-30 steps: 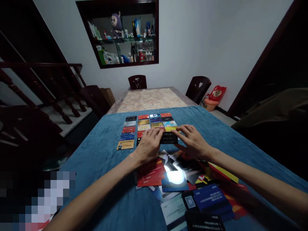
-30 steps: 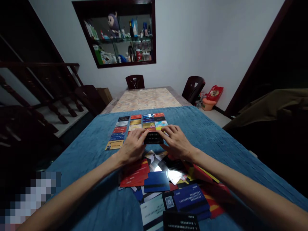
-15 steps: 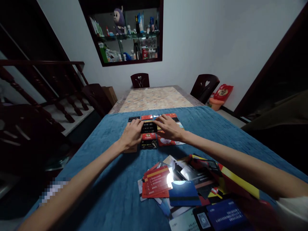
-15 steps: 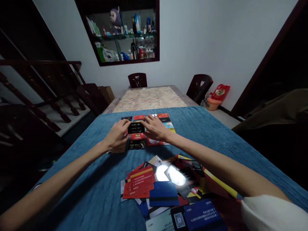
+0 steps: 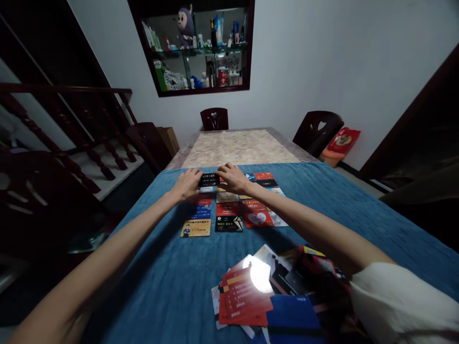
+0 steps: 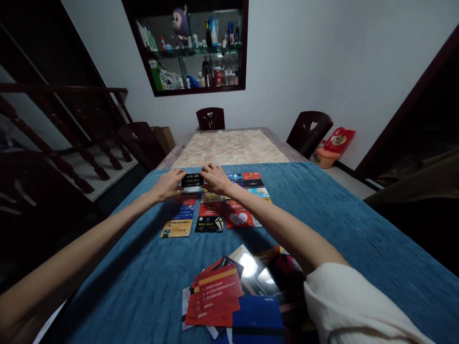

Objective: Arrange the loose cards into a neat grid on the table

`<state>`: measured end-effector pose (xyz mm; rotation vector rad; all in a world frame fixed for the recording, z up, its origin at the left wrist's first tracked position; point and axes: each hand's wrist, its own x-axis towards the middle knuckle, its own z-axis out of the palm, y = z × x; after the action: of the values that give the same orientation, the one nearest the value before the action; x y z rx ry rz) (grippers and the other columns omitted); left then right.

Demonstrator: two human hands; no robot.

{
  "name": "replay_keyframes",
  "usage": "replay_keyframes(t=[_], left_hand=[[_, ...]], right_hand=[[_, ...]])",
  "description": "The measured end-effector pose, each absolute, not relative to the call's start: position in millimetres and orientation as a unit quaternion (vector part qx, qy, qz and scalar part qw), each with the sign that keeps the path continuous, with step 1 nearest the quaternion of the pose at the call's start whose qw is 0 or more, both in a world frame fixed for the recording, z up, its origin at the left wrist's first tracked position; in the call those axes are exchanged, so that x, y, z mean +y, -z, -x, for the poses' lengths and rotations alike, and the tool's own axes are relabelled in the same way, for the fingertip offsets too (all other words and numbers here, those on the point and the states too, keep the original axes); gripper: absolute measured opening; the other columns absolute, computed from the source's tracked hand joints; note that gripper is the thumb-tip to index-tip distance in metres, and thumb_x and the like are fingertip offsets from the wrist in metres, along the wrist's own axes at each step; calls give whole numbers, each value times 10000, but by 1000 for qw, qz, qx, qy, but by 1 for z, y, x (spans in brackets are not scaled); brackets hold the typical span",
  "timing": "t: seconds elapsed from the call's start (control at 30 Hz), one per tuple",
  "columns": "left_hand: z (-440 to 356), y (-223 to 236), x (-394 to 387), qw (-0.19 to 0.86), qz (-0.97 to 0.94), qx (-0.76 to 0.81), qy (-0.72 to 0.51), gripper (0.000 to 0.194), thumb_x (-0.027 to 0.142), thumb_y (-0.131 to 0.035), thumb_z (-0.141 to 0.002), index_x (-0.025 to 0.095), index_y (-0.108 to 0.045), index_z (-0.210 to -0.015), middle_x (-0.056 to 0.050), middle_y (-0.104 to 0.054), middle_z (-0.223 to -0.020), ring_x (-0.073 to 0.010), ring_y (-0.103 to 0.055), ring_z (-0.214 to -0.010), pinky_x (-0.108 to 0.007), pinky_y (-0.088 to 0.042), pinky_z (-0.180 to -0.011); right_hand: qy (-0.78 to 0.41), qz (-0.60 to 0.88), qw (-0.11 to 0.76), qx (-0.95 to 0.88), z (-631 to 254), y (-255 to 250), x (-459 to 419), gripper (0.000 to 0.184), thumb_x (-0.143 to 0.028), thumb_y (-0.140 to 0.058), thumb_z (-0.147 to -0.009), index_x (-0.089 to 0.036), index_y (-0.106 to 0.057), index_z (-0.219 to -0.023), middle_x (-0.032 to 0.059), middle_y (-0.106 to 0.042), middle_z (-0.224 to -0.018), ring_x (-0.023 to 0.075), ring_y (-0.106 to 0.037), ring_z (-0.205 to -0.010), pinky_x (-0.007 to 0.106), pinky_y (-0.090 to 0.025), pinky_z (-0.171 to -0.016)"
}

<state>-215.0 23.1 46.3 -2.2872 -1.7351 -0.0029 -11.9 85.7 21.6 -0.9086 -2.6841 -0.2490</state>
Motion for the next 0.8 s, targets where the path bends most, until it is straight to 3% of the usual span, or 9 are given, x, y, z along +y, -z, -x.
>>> replay_keyframes(t=[0.47, 0.8], left_hand=[[250, -20, 94, 47, 782, -621, 0, 443, 80, -552, -726, 115, -650, -1156, -147, -638, -1227, -295, -609, -1113, -346, -495, -944], [262, -6, 130, 8, 768, -639, -25, 475, 118, -590, -664, 187, -690, -1124, -65, -694, -1143, -249, -616, -1111, -289, -501, -955]], right_hand=[[33, 367, 89, -925, 53, -2, 136, 424, -325, -587, -917, -224, -622, -1327, 138, -589, -1351, 348, -426, -1211, 424, -402, -885], [12, 394, 55, -917, 70, 12, 160, 389, -347, -575, -903, -258, -668, -1270, 107, -633, -1318, 352, -450, -1221, 402, -397, -863]])
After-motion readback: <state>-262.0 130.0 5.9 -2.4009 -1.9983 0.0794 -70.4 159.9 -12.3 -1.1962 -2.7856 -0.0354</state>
